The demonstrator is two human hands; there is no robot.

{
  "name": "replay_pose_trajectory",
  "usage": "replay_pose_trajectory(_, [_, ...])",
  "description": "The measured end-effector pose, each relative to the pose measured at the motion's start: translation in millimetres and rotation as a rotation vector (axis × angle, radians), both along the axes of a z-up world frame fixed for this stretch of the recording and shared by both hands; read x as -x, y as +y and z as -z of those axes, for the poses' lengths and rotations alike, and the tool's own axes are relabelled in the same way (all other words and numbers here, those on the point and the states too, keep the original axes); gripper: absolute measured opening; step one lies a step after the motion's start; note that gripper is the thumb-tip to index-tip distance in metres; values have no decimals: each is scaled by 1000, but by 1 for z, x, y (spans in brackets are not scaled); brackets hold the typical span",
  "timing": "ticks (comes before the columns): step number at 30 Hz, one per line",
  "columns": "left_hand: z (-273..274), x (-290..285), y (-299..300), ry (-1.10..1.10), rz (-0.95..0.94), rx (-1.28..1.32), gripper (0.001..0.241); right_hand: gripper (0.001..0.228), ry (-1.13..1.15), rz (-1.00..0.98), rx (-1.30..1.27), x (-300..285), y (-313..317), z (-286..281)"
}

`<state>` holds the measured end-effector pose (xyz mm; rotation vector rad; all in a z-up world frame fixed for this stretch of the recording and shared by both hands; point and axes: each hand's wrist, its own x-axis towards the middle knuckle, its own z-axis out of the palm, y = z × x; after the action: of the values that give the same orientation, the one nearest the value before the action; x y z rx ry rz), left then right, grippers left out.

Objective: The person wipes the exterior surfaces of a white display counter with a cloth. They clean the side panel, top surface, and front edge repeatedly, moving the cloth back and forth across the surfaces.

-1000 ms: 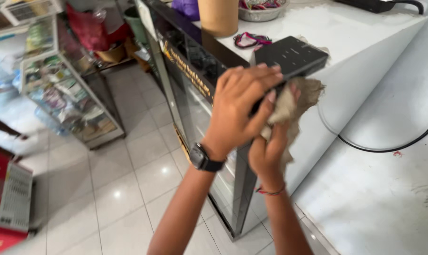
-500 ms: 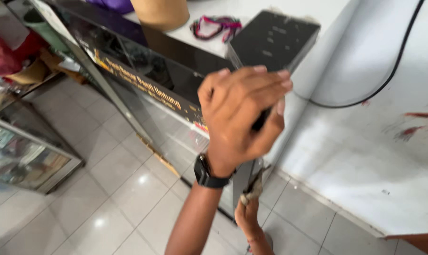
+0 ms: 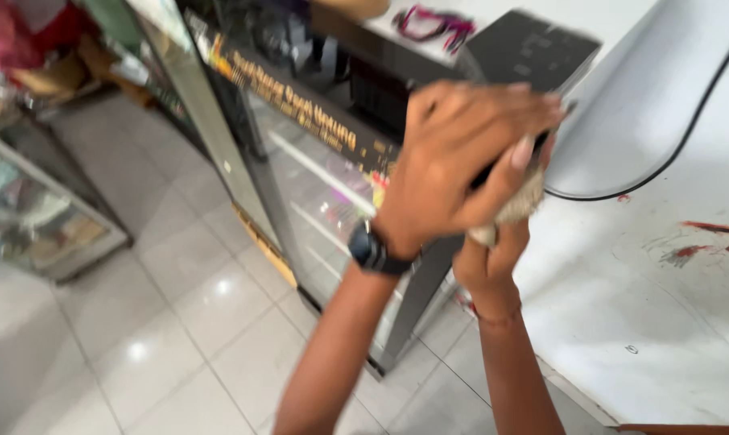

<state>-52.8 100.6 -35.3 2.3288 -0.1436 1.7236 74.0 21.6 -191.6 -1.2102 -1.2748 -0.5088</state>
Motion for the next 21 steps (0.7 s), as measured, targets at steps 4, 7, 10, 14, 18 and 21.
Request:
replay_pose_trajectory(4, [-12,-2,19,103,48,10,23,32,-126,72,-86,8,19,67])
replay_pose_trajectory(7, [-9,-5,14,-27,-79,-115,26,55,-228,211,179,36,0,157])
replay_pose_trajectory(10, [-4,-7,4,-90,-112,-108,36,54,-188,79,422,40,-29,216])
replay_pose_trajectory(14, [-3,-12,3,-113,-154,-90,31,66,-327,-8,368,18,-31,190])
replay_pose_trajectory(18, [1,-15,0,-128,-134,-21,27,70,-397,-70,65,-13,0,77])
replay_pose_trajectory(21, [3,-17,1,-145,-101,5,30,69,-112,-265,12,-14,3,3])
